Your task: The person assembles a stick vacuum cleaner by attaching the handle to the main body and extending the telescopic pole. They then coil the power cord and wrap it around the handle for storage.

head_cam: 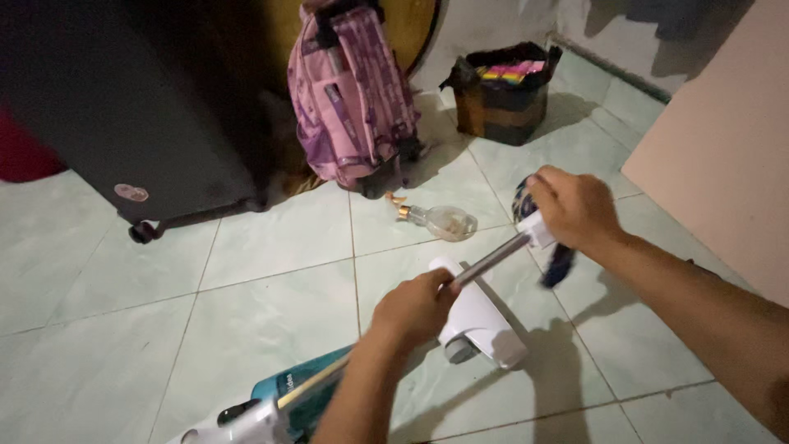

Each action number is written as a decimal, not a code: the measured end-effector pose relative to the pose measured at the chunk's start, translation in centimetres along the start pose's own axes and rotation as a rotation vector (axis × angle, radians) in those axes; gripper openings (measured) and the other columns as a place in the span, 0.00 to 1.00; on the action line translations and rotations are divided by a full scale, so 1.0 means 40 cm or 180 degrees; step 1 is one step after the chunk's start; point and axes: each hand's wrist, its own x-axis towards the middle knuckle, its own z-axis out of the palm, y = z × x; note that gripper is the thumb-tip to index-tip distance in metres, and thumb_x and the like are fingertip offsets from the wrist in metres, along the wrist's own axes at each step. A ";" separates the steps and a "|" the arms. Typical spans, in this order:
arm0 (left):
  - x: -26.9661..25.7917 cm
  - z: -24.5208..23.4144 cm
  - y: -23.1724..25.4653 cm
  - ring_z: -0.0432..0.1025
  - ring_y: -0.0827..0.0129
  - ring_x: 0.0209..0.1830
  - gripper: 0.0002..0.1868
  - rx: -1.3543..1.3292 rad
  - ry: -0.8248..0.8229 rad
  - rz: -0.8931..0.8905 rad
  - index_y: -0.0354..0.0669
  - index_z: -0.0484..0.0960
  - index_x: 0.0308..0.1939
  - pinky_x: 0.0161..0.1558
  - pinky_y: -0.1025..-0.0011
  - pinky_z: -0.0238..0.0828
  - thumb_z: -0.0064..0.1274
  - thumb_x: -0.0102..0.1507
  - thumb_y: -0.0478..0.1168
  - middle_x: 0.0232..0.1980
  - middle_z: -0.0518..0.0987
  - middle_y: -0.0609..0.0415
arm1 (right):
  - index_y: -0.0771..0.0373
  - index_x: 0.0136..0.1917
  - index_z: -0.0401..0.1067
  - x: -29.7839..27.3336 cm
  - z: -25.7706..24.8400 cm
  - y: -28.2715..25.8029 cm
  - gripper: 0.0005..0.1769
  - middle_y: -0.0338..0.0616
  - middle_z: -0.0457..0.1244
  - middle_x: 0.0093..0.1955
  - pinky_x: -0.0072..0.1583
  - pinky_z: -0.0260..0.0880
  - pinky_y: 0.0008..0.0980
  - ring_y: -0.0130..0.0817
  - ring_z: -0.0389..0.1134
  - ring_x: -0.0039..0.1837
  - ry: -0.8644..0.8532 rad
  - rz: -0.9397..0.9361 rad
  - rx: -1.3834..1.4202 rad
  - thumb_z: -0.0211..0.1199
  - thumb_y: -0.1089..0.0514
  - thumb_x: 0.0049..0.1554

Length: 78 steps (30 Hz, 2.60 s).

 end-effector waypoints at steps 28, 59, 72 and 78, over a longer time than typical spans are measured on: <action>-0.020 -0.003 0.031 0.76 0.45 0.40 0.23 0.0406 0.0100 0.0052 0.43 0.84 0.40 0.41 0.50 0.70 0.46 0.67 0.59 0.38 0.83 0.42 | 0.62 0.45 0.75 0.023 -0.078 0.056 0.13 0.47 0.67 0.33 0.37 0.69 0.43 0.45 0.71 0.34 0.0768 -0.0399 -0.0175 0.55 0.55 0.67; -0.081 -0.039 0.101 0.79 0.45 0.39 0.24 -0.0522 0.1026 0.0342 0.41 0.78 0.47 0.44 0.54 0.75 0.63 0.48 0.43 0.38 0.84 0.39 | 0.60 0.43 0.75 -0.097 0.044 -0.135 0.11 0.45 0.68 0.42 0.45 0.70 0.42 0.43 0.71 0.42 0.0169 -0.0723 0.0201 0.56 0.54 0.62; -0.090 -0.015 0.026 0.64 0.66 0.18 0.20 -0.3144 0.0107 -0.0572 0.39 0.67 0.43 0.21 0.64 0.56 0.61 0.53 0.39 0.25 0.76 0.49 | 0.64 0.44 0.71 -0.106 0.082 -0.166 0.05 0.50 0.66 0.40 0.46 0.68 0.43 0.47 0.69 0.43 0.0366 -0.1197 0.0885 0.58 0.60 0.60; -0.097 -0.031 -0.007 0.57 0.66 0.16 0.31 -0.4447 -0.0368 -0.1387 0.48 0.67 0.42 0.21 0.66 0.54 0.28 0.66 0.71 0.25 0.74 0.46 | 0.64 0.45 0.71 -0.068 0.050 -0.213 0.05 0.49 0.66 0.42 0.48 0.71 0.42 0.47 0.70 0.45 0.0175 -0.1159 0.0787 0.57 0.61 0.62</action>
